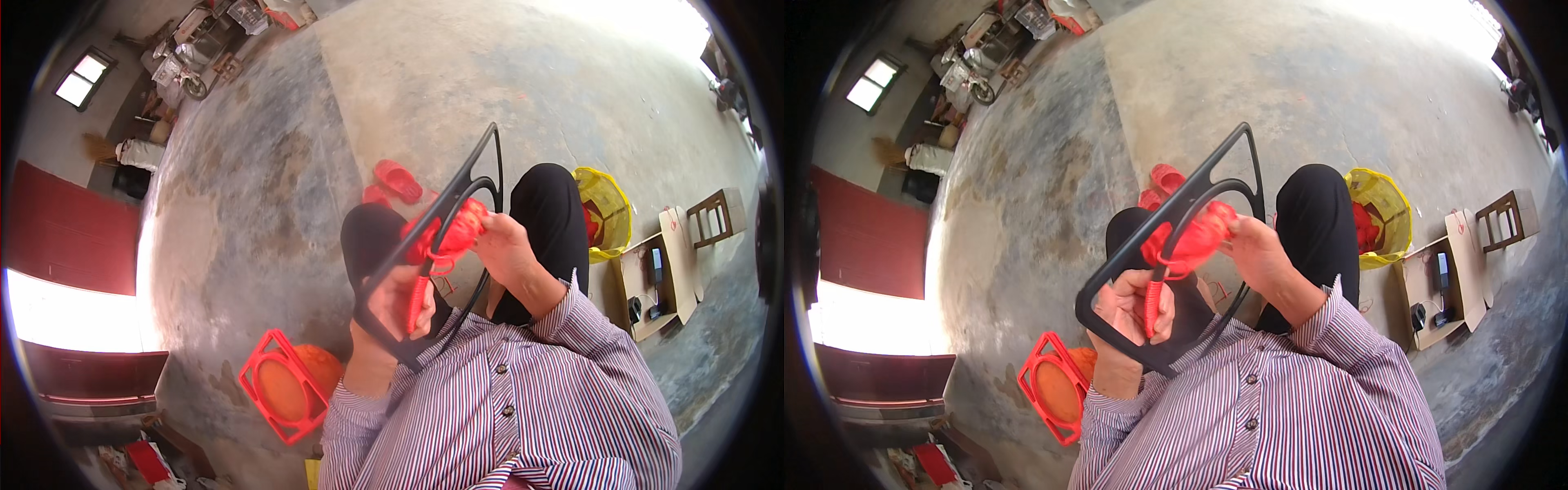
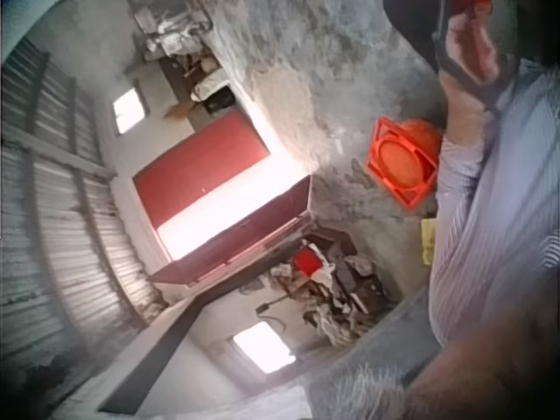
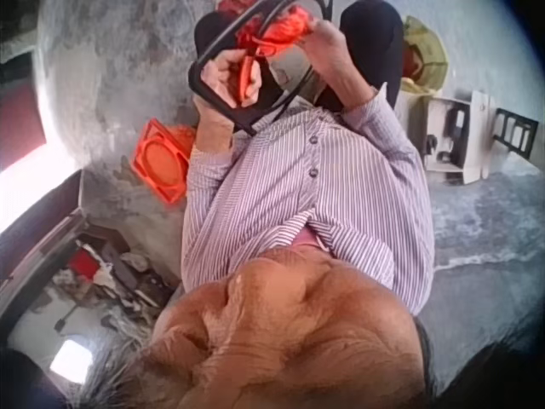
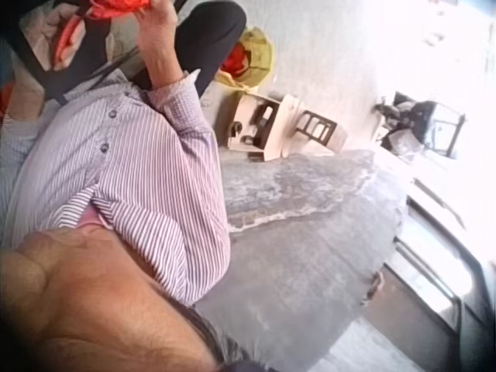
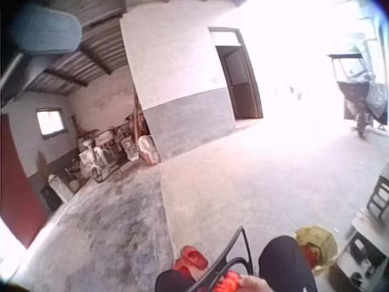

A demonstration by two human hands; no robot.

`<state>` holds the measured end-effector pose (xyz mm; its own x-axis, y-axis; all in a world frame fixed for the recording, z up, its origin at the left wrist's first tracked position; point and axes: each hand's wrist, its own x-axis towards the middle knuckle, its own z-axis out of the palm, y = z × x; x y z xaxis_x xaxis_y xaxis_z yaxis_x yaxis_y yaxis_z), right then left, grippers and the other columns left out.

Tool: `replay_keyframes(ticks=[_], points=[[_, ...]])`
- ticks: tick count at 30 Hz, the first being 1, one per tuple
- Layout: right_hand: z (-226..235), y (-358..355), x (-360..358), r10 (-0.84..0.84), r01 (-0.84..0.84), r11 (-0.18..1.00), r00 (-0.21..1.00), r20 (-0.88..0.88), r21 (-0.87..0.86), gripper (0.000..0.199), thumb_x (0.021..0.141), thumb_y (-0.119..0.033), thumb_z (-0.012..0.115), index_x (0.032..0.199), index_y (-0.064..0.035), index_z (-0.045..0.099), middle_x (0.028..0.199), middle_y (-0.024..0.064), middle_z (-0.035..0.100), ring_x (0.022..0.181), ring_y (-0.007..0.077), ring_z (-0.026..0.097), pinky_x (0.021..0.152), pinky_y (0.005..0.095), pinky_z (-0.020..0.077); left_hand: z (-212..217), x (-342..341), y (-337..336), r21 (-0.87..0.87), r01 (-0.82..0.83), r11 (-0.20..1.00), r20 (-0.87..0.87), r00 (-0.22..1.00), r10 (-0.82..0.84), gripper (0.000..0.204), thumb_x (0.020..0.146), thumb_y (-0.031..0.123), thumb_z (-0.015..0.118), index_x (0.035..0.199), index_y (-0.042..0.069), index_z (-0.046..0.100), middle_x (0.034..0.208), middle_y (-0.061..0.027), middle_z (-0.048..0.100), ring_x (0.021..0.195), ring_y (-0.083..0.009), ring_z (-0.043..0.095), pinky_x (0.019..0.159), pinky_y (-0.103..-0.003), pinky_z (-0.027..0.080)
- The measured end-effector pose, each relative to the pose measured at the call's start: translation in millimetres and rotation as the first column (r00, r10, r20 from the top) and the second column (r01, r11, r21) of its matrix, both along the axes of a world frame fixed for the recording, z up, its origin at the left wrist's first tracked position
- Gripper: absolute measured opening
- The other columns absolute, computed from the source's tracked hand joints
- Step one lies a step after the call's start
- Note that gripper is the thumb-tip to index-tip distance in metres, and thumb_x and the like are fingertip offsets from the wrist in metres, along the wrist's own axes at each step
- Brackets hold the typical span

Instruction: The person wraps red nylon string around a black circular frame by hand.

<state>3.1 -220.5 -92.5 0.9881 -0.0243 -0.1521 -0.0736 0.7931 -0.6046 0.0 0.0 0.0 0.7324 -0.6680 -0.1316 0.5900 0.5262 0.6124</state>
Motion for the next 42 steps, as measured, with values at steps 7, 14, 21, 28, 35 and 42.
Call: replay_keyframes(ticks=[7,14,21,28,35,42], points=[[57.5,-5.7,-16.6,0.104,-0.326,0.886,0.833,0.543,0.331,0.053,0.076,-0.031,0.058,0.12,-0.0022,0.053,0.104,0.0223,0.062,0.097,0.0359,0.06,0.094,0.046,0.0423,-6.5,14.2,6.3,0.052,-0.091,0.995,0.182,0.98,0.08,0.051,0.084,0.015,0.07,0.127,0.007,0.045,0.08,-0.0138,0.055,0.057,-0.0186,0.052,0.036,-0.027,0.039],[79.4,-19.6,-16.1,-0.12,-0.001,0.956,0.91,0.396,0.293,0.044,0.094,-0.036,0.049,0.124,-0.0037,0.051,0.106,0.0178,0.062,0.105,0.034,0.058,0.098,0.05,0.04,-17.0,14.0,24.9,0.036,-0.177,0.984,0.196,0.966,0.166,0.046,0.085,0.011,0.068,0.126,0.007,0.047,0.08,-0.0153,0.057,0.057,-0.0189,0.054,0.037,-0.027,0.041],[54.0,-69.9,20.6,-0.254,0.001,0.881,0.845,0.471,0.473,0.039,0.099,-0.037,0.043,0.117,-0.0044,0.054,0.121,0.0171,0.058,0.115,0.0327,0.053,0.1,0.0532,0.0392,-15.4,11.7,14.1,0.077,-0.123,0.989,0.194,0.975,0.106,0.031,0.085,0.013,0.068,0.114,0.006,0.057,0.08,-0.0147,0.057,0.057,-0.0174,0.054,0.039,-0.025,0.041],[41.1,-80.2,26.8,-0.448,0.427,0.83,0.894,-0.027,0.359,0.036,0.101,-0.035,0.038,0.114,-0.0052,0.054,0.112,0.0155,0.061,0.107,0.0316,0.058,0.097,0.0493,0.0446,-22.4,16.5,22.5,0.029,-0.177,0.984,0.106,0.979,0.173,0.03,0.086,0.011,0.066,0.114,0.005,0.055,0.08,-0.0155,0.057,0.06,-0.0186,0.055,0.037,-0.025,0.04],[85.2,9.5,-19.6,0.436,-0.416,0.888,0.897,0.072,-0.197,0.057,0.079,-0.001,0.067,0.131,0.0047,0.044,0.112,0.012,0.062,0.105,0.0175,0.06,0.093,0.0309,0.0461,-18.0,12.4,9.3,0.292,-0.306,0.906,0.205,0.945,0.253,0.049,0.089,0.043,0.059,0.119,0.004,0.054,0.101,-0.0145,0.063,0.077,-0.0204,0.063,0.055,-0.032,0.052],[122.6,31.2,0.8,0.274,0.041,0.435,0.946,0.175,-0.899,0.034,0.081,-0.013,0.073,0.11,0.0001,0.06,0.092,0.0044,0.066,0.088,0.0127,0.062,0.078,0.0242,0.0488,-3.0,2.1,-13.9,0.14,-0.315,0.939,0.099,0.948,0.304,0.055,0.09,0.038,0.058,0.131,0.002,0.048,0.125,-0.0127,0.058,0.113,-0.0263,0.057,0.097,-0.04,0.046]])
